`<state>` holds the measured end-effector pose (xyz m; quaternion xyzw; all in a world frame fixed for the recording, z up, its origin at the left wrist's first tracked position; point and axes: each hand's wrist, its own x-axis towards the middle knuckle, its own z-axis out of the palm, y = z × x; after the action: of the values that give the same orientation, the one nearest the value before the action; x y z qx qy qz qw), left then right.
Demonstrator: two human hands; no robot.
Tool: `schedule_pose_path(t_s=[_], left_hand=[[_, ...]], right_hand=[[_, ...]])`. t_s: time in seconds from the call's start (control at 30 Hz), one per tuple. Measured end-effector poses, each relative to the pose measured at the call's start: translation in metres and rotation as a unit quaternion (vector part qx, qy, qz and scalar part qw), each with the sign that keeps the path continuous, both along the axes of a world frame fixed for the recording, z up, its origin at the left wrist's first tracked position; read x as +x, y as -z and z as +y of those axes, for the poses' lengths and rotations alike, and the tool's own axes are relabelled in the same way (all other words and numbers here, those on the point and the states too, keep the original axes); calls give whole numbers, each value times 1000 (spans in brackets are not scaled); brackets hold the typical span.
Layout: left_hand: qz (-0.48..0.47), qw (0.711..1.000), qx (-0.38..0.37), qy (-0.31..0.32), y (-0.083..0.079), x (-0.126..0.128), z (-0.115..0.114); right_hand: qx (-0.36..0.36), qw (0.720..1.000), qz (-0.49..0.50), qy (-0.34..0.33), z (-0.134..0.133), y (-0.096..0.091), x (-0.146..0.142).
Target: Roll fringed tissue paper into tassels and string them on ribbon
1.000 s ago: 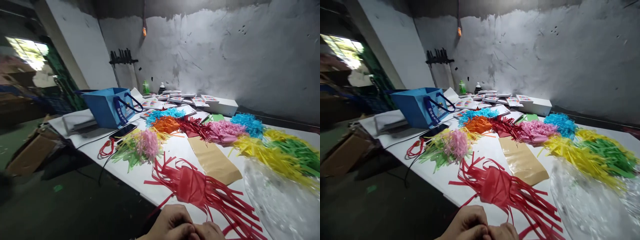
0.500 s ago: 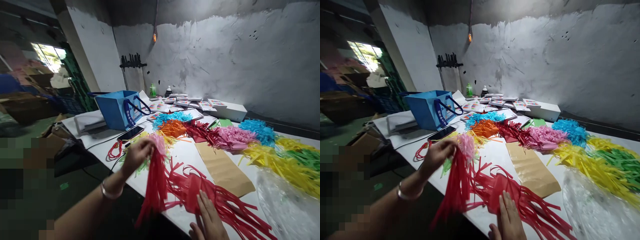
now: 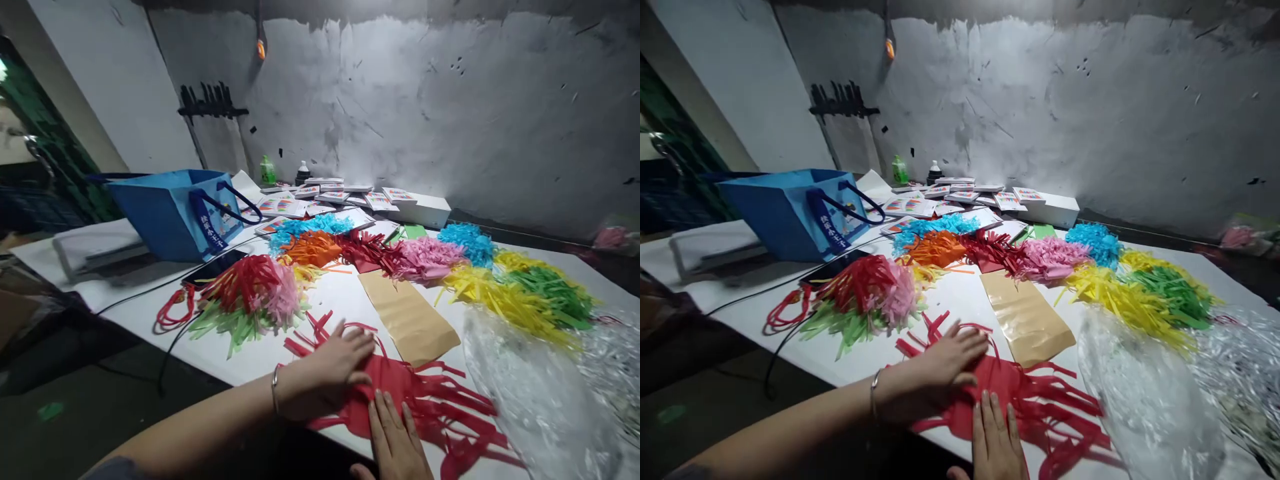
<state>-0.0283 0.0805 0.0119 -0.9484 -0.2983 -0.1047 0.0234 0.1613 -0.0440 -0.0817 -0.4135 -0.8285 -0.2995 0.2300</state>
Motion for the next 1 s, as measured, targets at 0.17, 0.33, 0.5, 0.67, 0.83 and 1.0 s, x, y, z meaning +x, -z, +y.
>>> schedule_pose_path(t_s=[0.17, 0.33, 0.5, 0.67, 0.83, 1.0], left_hand=[[-3, 993, -7, -120, -13, -17, 7], [-77, 987, -63, 123, 1, -9, -68], [-224, 969, -22, 104, 28, -8, -92], [-283, 947, -128, 84, 25, -18, -89], [-230, 956, -175, -56, 18, -15, -78], [-89, 963, -177, -184, 7, 4, -58]], right_hand=[[-43, 997, 41, 49, -18, -2, 3], [-51, 992, 111, 20, -23, -10, 8], [-85, 986, 143, -19, -31, -19, 27], [-135, 966, 219, -23, -36, -29, 31], [-171, 947, 270, 17, -18, -44, 21], [-223, 918, 307, 118, 7, -54, 9]])
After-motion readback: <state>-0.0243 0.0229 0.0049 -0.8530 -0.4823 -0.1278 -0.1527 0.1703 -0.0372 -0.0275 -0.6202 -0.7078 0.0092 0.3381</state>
